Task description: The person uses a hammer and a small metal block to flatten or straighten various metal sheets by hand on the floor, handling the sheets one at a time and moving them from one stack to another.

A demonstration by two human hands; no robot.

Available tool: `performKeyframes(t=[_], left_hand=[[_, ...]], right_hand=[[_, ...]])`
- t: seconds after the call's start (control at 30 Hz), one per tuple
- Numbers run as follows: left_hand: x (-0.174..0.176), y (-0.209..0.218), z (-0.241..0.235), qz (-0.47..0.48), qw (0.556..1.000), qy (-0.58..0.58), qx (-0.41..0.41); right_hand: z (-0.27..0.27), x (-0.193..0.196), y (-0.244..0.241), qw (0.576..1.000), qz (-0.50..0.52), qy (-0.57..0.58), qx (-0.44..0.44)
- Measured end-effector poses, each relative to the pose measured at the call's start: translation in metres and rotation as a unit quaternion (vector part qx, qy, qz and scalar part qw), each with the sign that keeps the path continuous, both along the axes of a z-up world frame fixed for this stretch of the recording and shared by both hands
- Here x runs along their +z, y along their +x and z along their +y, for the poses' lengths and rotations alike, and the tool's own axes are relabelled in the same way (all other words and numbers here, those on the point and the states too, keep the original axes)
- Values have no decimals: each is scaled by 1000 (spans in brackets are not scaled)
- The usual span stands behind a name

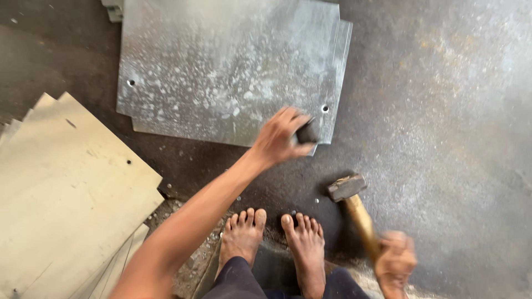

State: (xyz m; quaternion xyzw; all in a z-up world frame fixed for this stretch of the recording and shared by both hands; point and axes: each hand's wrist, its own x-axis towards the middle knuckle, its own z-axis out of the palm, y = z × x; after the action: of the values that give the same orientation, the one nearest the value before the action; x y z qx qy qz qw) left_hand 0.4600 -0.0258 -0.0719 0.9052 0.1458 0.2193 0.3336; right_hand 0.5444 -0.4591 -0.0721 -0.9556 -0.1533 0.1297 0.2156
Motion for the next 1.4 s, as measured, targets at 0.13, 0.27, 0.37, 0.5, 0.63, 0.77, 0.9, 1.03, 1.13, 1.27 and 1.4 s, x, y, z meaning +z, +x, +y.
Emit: performKeyframes(t=[0.13,0.27,0.37,0.5,0.63,0.77,0.9,1.03,1.13,1.27,1.4], left_hand=[[-18,58,37,75,993,87,17],[-42,65,44,94,993,58,34],[-55,56,38,98,992,68,39],[-55,53,35,89,989,104,57],[-41,57,42,41,986,140,86],[-36,55,35,86,984,135,78],[-35,51,38,44,983,147,97],[-26,53,27,47,980,166,104],[-18,52,52,57,977,175,104],[-30,53,32,75,985,135,74],[-33,61,33,59,979,172,88]], right_hand=[[51,26,11,991,67,-88,77],[84,52,0,965,227,-131,12],[87,54,-16,981,152,-121,27],[95,62,-18,955,281,23,-95],[132,103,23,934,261,243,-30],[171,137,78,829,132,511,185],[232,82,73,760,311,570,-3],[232,57,31,932,311,185,-19],[237,77,50,908,268,321,-4],[223,81,73,819,93,540,167],[223,35,65,855,80,474,195]])
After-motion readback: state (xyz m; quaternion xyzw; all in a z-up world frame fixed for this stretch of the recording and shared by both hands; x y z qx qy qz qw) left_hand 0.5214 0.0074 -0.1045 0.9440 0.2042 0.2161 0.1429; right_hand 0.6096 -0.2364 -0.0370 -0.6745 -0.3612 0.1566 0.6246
